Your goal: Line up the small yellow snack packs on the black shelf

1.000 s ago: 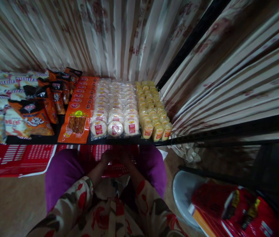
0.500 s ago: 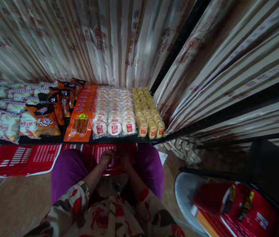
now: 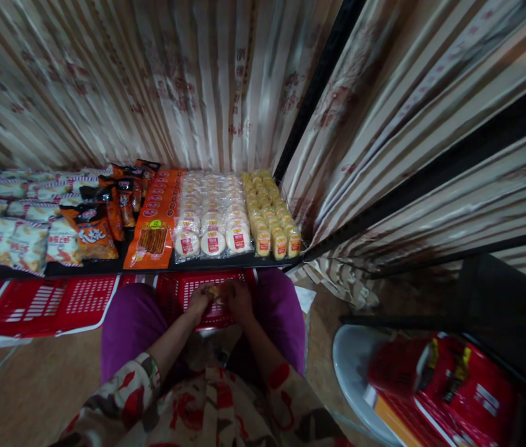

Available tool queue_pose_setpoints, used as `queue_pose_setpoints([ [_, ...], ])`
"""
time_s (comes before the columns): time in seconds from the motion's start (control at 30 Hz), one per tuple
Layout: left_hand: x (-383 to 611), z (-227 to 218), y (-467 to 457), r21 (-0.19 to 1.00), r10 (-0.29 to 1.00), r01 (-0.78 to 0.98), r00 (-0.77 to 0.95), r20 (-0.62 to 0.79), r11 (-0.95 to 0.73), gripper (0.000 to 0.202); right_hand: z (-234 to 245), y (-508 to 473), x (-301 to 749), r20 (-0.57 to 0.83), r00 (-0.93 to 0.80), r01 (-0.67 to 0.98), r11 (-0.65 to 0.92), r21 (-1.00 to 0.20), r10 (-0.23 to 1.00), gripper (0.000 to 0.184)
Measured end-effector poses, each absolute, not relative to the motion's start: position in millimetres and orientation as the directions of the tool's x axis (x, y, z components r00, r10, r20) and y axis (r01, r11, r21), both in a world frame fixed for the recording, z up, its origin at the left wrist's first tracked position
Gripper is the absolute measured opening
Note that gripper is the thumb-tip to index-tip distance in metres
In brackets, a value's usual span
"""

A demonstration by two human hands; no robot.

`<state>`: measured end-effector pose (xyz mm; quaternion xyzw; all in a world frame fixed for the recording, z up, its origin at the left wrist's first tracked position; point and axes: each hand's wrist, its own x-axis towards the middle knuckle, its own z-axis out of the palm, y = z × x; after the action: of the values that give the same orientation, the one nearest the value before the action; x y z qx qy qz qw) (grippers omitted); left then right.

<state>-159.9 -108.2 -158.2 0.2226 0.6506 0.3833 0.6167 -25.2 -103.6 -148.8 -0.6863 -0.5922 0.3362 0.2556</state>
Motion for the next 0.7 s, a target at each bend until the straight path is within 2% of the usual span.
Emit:
queue_pose_setpoints([
  [0.13,-158,-144,-108,0.797,0.793,-0.171,-0.109,-0.6,0.579,0.034,-125,-108,-19,-0.211,-0.053,0.756,-0.099,-0.647,0.976,0.036],
  [0.27,-154,-129,-106,0.82,0.817,-0.111,-0.083,-0.571,0.562,0.031,-106,-113,-14,-0.295,-0.103,0.845,-0.073,-0.53,0.95,0.044],
  [0.43,-146,-114,-103,0.873,0.87,-0.033,-0.072,-0.487,0.486,0.027,-88,-120,-8,-0.3,-0.159,0.878,-0.004,-0.479,0.941,0.042],
  [0.57,-141,-106,-100,0.911,0.927,0.177,-0.028,-0.375,0.374,0.027,-81,-124,-4,-0.26,-0.186,0.909,0.065,-0.412,0.947,0.034],
  [0.7,-135,-98,-95,0.899,0.957,0.364,0.059,-0.284,0.244,0.033,-80,-129,0,-0.209,-0.175,0.895,0.067,-0.441,0.962,0.035],
])
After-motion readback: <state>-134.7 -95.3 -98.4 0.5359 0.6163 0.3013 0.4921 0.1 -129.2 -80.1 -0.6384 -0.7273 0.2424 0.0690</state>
